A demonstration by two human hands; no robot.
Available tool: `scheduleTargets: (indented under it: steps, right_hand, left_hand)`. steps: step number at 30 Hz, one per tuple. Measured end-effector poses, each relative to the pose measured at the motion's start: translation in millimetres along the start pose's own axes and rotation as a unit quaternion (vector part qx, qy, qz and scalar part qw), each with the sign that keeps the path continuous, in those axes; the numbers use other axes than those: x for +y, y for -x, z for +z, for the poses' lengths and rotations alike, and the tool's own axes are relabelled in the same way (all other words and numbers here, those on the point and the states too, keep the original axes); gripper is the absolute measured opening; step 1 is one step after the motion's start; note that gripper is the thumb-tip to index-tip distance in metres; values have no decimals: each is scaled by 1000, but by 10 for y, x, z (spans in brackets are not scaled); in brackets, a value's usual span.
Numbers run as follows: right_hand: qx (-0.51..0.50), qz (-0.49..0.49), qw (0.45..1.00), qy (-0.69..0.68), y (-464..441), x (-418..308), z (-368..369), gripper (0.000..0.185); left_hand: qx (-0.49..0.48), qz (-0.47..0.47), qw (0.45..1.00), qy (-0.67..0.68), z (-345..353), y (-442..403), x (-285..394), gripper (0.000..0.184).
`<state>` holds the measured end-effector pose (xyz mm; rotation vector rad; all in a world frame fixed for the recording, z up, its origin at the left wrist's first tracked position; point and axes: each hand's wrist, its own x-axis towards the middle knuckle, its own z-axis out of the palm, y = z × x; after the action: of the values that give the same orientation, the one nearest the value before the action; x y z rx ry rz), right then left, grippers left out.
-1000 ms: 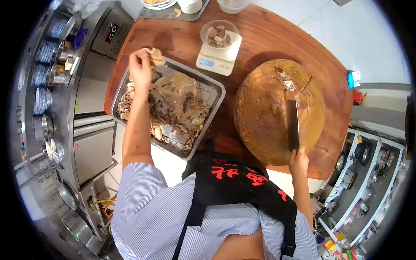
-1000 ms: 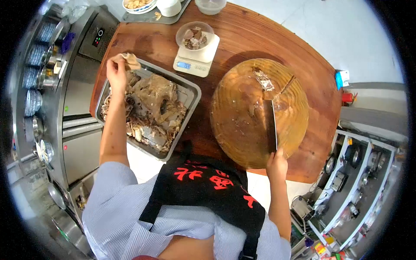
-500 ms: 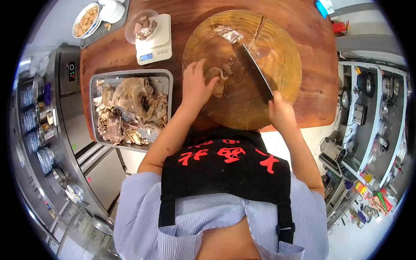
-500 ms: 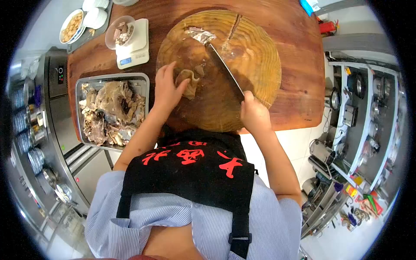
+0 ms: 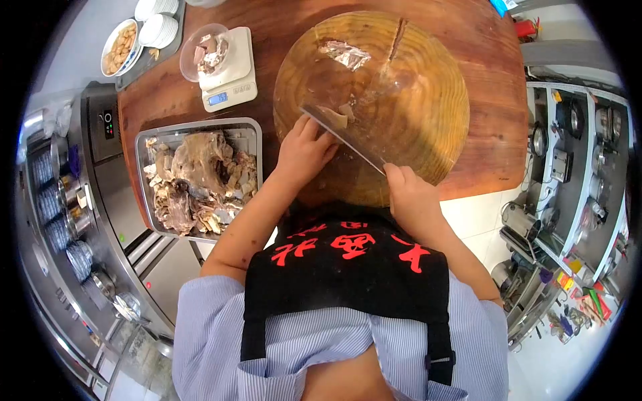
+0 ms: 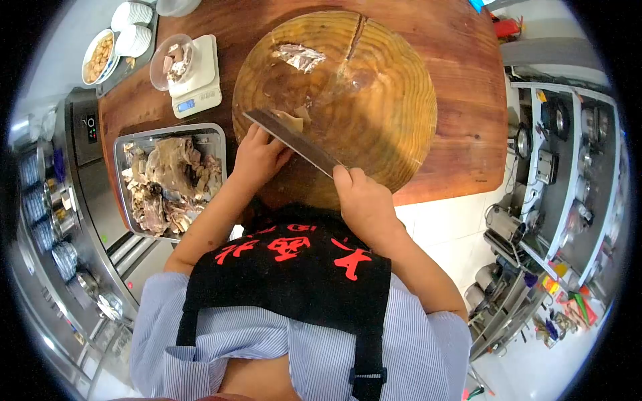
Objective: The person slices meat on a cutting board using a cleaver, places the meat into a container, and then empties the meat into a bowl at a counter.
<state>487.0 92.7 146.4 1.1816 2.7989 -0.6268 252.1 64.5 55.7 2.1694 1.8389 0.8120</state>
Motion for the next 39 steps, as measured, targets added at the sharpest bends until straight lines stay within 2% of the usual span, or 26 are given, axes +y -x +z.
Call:
scheduleTargets:
  steps: [7, 12, 15, 20, 23, 26, 29, 32, 35, 38, 39]
  right_hand:
    - [-26, -20, 999, 28, 13, 21, -25, 21]
    - [-40, -18, 999, 10, -14, 40, -92, 16]
    - [-82, -1, 996, 18, -75, 35, -82, 12]
    - [-102, 26, 994, 34, -640, -124, 238, 10]
    - [-59, -5, 998, -3, -1064, -325, 227, 12]
    - [-93, 27, 995, -38, -936, -264, 168, 13]
    - [-97, 44, 994, -15, -509, 44, 184, 15]
    - [-67, 54, 996, -3, -293, 26, 62, 17]
    - [-82, 39, 996, 0, -179, -54, -83, 21]
    - [-179, 76, 981, -11, -99, -147, -120, 19]
    - [-180, 81, 980, -16, -142, -175, -72, 20]
  left_hand:
    - [-73, 6, 997, 12, -141, 87, -34, 33]
    - [-67, 0, 998, 6, -156, 57, -33, 32]
    - [-54, -3, 998, 19, -159, 20, -57, 32]
    - [-74, -8, 997, 33, -153, 43, -96, 31]
    - [-87, -8, 996, 25, -104, 148, -77, 33]
    - [-60, 3, 998, 17, -81, 212, -121, 34]
    - [-46, -4, 999, 23, -51, 291, -116, 37]
    - [-49, -7, 998, 34, -89, 275, -102, 39]
    - [-52, 0, 998, 39, -67, 275, -139, 42]
    - [-12, 22, 999, 27, -58, 247, -154, 33]
    - [-11, 21, 999, 32, -25, 269, -183, 30]
